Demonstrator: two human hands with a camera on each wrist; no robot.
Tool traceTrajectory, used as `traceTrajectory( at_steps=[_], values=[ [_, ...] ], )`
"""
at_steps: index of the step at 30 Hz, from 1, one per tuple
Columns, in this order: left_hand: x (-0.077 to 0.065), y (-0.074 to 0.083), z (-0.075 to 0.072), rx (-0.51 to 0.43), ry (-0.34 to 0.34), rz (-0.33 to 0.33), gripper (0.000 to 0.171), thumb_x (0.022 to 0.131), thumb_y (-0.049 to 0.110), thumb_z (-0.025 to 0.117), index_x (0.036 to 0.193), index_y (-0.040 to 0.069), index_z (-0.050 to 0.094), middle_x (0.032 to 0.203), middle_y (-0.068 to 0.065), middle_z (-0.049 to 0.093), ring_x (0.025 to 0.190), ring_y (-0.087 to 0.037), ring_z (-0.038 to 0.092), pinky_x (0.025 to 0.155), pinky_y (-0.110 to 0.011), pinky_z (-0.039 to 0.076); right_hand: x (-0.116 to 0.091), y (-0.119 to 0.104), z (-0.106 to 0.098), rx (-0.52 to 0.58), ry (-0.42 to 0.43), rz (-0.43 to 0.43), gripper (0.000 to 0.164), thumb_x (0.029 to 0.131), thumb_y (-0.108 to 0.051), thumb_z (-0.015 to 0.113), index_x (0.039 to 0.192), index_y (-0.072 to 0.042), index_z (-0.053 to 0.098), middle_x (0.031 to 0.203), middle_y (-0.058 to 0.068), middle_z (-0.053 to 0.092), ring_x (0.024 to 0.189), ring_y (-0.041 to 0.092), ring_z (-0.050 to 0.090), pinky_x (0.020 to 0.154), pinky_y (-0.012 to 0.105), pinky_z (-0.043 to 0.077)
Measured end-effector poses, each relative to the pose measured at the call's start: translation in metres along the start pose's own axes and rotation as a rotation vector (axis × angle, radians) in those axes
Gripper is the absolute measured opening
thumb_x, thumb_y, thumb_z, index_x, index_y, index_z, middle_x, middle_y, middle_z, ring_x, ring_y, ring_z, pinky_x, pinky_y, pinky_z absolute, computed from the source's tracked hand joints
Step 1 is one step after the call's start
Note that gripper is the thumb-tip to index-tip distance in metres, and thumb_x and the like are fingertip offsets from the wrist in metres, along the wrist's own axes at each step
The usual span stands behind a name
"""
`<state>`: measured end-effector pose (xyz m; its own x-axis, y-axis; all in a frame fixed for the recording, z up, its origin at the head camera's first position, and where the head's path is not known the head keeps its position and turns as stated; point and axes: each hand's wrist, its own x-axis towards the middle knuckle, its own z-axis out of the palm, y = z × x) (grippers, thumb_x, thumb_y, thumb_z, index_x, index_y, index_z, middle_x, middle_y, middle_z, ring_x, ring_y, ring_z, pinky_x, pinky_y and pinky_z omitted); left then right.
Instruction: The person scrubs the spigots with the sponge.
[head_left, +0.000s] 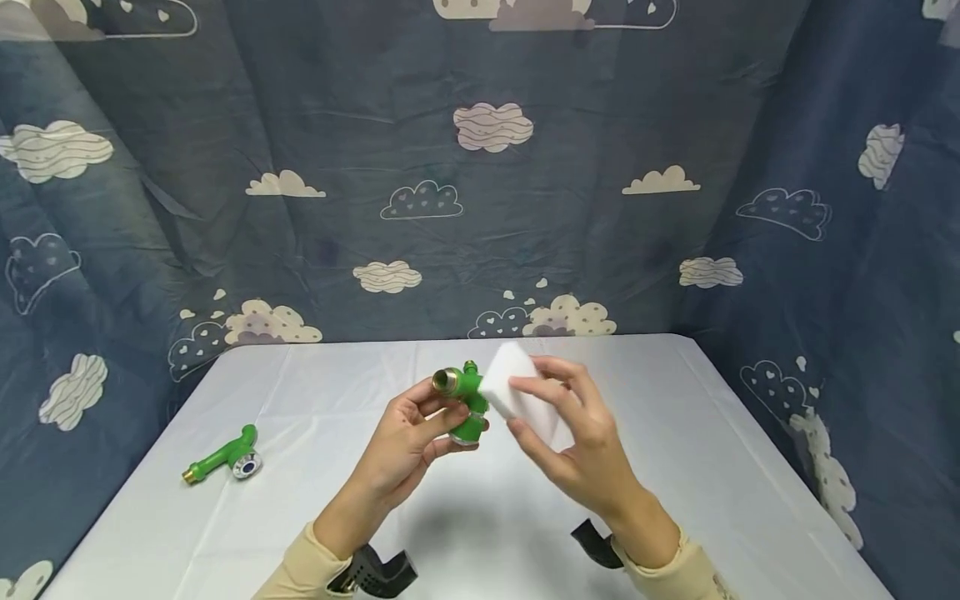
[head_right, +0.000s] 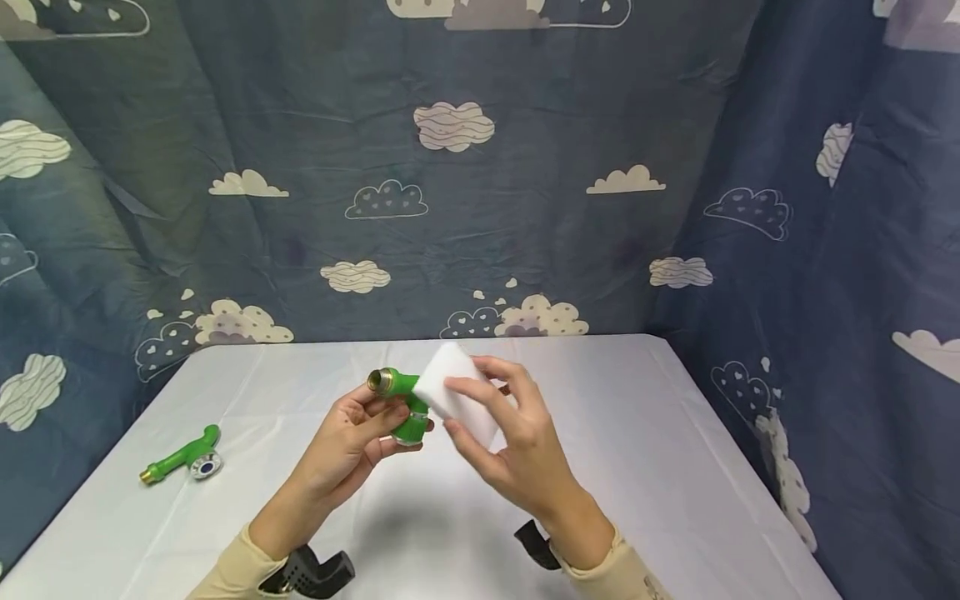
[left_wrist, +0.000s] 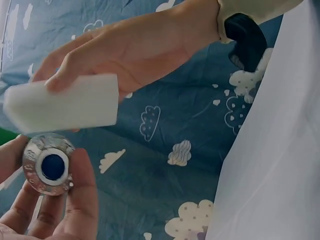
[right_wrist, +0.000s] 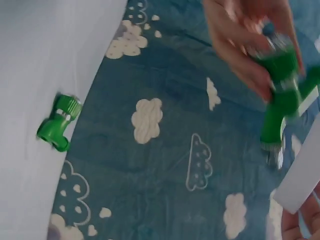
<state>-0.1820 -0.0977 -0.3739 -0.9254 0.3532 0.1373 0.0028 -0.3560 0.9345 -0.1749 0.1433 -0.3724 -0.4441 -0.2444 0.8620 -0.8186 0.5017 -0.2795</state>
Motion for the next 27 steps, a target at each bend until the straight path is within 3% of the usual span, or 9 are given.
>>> traceTrajectory(
  at_steps=[3,5,8,12,16,18,21,24,27],
  values=[
    [-0.002,0.001,-0.001,-0.003,-0.017,0.012,0.025,0.106,0.006,0.066,0.129,0.016,0.066,0.116,0.001,0.074,0.102,-0.019,0.079,0.083,-0.038,0.069,-0.002,-0.003,0.009,-0.060,-0.028,-0.067,0.035,0.107,-0.042,0.062,0.130,-0.018,0.073,0.139,0.020,0.061,0.121,0.034,0.063,0.080,0.040,0.061],
    [-0.004,0.003,-0.002,-0.006,-0.035,0.019,0.020,0.107,0.007,0.064,0.125,0.016,0.067,0.119,-0.001,0.073,0.102,-0.020,0.079,0.082,-0.038,0.069,-0.002,0.000,0.012,-0.103,-0.018,-0.064,0.034,0.108,-0.043,0.062,0.130,-0.019,0.073,0.139,0.020,0.061,0.121,0.035,0.062,0.082,0.042,0.060],
    [-0.005,0.006,-0.006,0.004,-0.063,0.030,0.017,0.107,0.007,0.064,0.120,0.018,0.068,0.122,-0.004,0.071,0.100,-0.024,0.081,0.080,-0.037,0.068,-0.003,0.012,0.011,-0.153,0.019,-0.011,0.031,0.103,-0.033,0.072,0.130,-0.018,0.072,0.138,0.021,0.061,0.120,0.036,0.063,0.081,0.044,0.058],
    [-0.007,0.009,-0.012,0.027,-0.094,0.041,0.020,0.106,0.005,0.064,0.119,0.020,0.070,0.123,-0.003,0.070,0.100,-0.024,0.081,0.080,-0.036,0.068,-0.005,0.032,0.007,-0.224,0.035,0.070,0.042,0.090,-0.016,0.083,0.131,-0.015,0.072,0.137,0.023,0.061,0.121,0.039,0.063,0.082,0.047,0.056],
    [-0.009,0.013,-0.019,0.077,-0.152,0.056,0.028,0.102,0.000,0.067,0.120,0.020,0.072,0.120,0.000,0.072,0.105,-0.020,0.079,0.090,-0.036,0.066,-0.005,0.044,0.002,-0.215,0.033,0.146,0.044,0.088,-0.010,0.086,0.131,-0.013,0.072,0.137,0.023,0.061,0.120,0.038,0.064,0.084,0.046,0.058],
    [-0.009,0.015,-0.021,0.105,-0.175,0.071,0.032,0.099,-0.003,0.068,0.120,0.021,0.073,0.118,0.003,0.073,0.108,-0.017,0.077,0.096,-0.035,0.064,-0.003,0.044,-0.001,-0.081,0.020,0.223,0.044,0.092,-0.007,0.082,0.134,-0.010,0.070,0.139,0.017,0.063,0.121,0.029,0.064,0.086,0.039,0.059],
    [-0.009,0.016,-0.024,0.127,-0.202,0.090,0.034,0.097,-0.005,0.070,0.117,0.022,0.075,0.117,0.005,0.073,0.111,-0.013,0.074,0.100,-0.033,0.063,0.000,0.037,-0.006,0.274,-0.005,0.367,0.042,0.100,-0.001,0.070,0.141,-0.009,0.064,0.137,0.005,0.066,0.118,0.017,0.066,0.086,0.028,0.058],
    [-0.009,0.017,-0.025,0.123,-0.266,0.093,0.036,0.098,-0.005,0.068,0.119,0.023,0.077,0.122,0.003,0.073,0.115,-0.013,0.072,0.099,-0.030,0.062,0.002,0.028,-0.009,0.626,-0.067,0.503,0.039,0.108,0.000,0.055,0.142,-0.018,0.060,0.133,-0.004,0.069,0.112,0.015,0.069,0.085,0.029,0.058],
    [-0.009,0.017,-0.024,0.112,-0.340,0.083,0.040,0.097,-0.007,0.066,0.121,0.023,0.078,0.125,0.001,0.072,0.115,-0.015,0.072,0.097,-0.031,0.062,0.002,0.021,-0.009,0.832,-0.185,0.584,0.041,0.111,-0.006,0.046,0.139,-0.033,0.059,0.129,-0.008,0.070,0.110,0.017,0.066,0.084,0.035,0.059]
  ],
)
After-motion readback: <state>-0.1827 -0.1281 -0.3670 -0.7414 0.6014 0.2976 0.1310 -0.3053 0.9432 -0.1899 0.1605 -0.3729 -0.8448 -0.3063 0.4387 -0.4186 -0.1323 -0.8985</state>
